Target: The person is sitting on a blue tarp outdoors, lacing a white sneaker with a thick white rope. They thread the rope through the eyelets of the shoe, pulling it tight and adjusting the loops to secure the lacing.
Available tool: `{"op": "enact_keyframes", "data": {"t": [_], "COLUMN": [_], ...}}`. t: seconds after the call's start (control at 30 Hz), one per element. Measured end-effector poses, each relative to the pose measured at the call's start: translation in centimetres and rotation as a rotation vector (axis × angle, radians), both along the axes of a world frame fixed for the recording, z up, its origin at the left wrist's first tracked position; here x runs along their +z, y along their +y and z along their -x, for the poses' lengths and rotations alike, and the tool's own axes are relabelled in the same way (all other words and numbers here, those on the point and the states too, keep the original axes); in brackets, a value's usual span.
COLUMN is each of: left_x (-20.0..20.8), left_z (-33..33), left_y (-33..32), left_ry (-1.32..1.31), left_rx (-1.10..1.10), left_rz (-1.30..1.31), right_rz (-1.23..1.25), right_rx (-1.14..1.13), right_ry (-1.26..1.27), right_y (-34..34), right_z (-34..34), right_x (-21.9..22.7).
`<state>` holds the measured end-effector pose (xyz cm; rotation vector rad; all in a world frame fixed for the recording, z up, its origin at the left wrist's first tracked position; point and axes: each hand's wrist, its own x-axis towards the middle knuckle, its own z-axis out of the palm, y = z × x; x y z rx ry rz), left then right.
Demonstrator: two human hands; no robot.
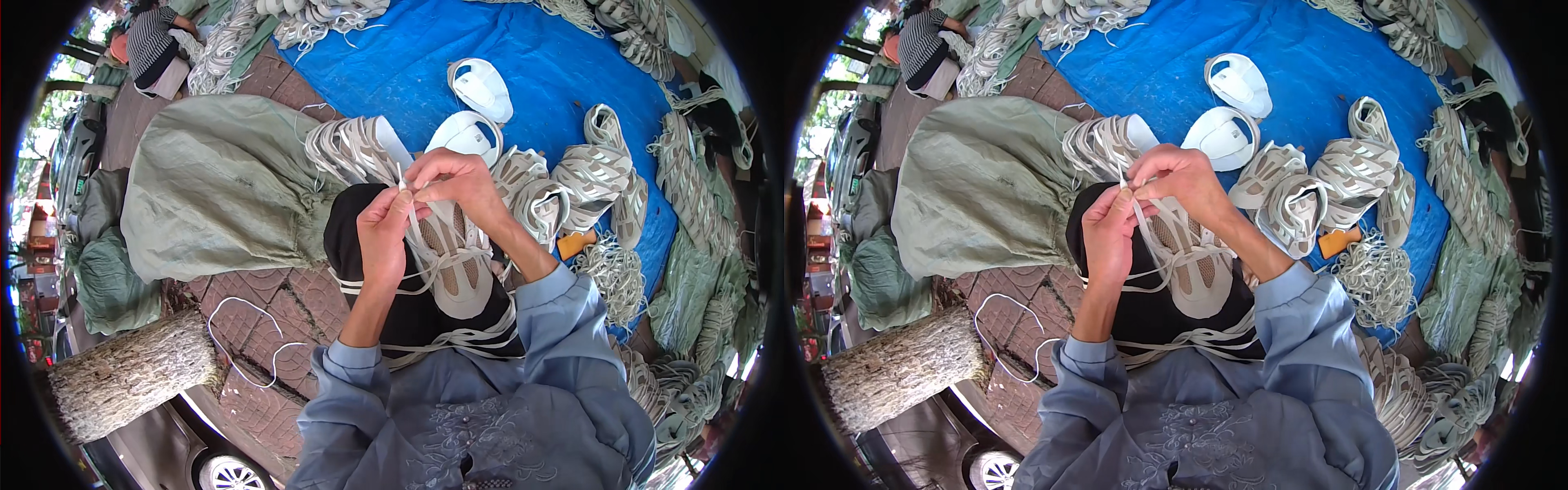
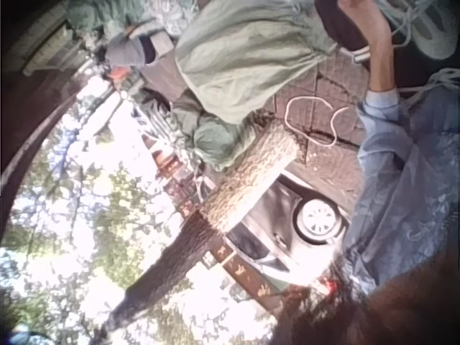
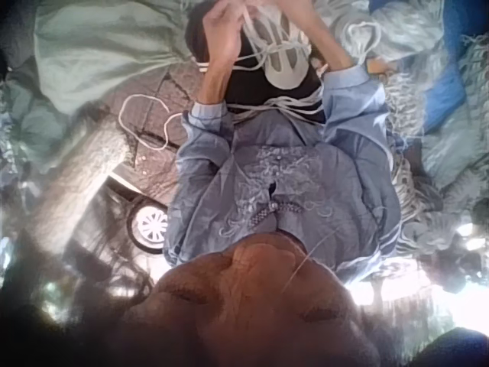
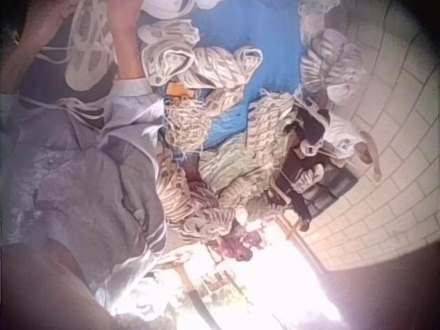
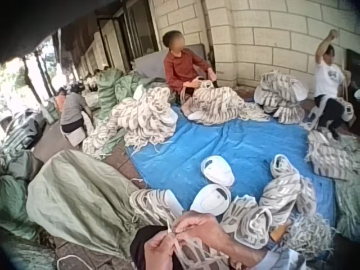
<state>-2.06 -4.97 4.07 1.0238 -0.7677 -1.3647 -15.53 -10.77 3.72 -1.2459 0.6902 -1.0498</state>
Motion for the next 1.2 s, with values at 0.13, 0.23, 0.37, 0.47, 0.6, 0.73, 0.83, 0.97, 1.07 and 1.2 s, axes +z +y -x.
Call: {"op": "enact_keyframes", "data": {"t": [0.13,0.23,0.37,0.47,0.6,0.73,0.83,0.97,1.07,1.2], "left_x": [0.5,0.8,1.1,1.7,1.2,1.2,2.8,12.7,17.4,8.3], "left_z": [0.6,1.1,1.1,1.5,1.0,0.5,-2.0,-9.6,-15.0,-9.5], "left_y": [-0.5,-0.7,-0.9,-1.1,-1.3,-2.9,-8.3,-17.2,-18.9,-17.0], "left_ry": [0.144,0.15,0.142,0.157,0.073,0.056,0.163,0.003,-0.257,-1.099], "left_rx": [-0.059,-0.067,-0.084,-0.1,-0.101,0.114,0.058,-0.027,0.088,0.129], "left_rz": [0.009,0.004,0.002,0.008,0.011,0.06,0.308,0.666,0.584,0.394], "right_rz": [-0.089,-0.119,-0.139,-0.078,-0.132,-0.279,-0.282,-0.187,-0.362,-0.625], "right_rx": [0.046,0.019,0.072,0.048,0.107,0.234,0.341,0.37,0.561,0.32], "right_ry": [0.038,0.091,0.126,0.149,0.089,-0.139,0.007,0.051,-0.08,-0.251], "right_y": [-0.5,-1.2,-2.0,-2.5,-2.4,-1.0,1.5,2.0,2.5,1.6], "right_z": [0.0,0.1,-0.1,-0.1,-0.2,0.7,1.8,0.8,-1.8,1.6], "right_x": [1.9,2.4,3.4,3.4,3.5,-1.4,-3.8,-2.3,0.2,-4.3]}}
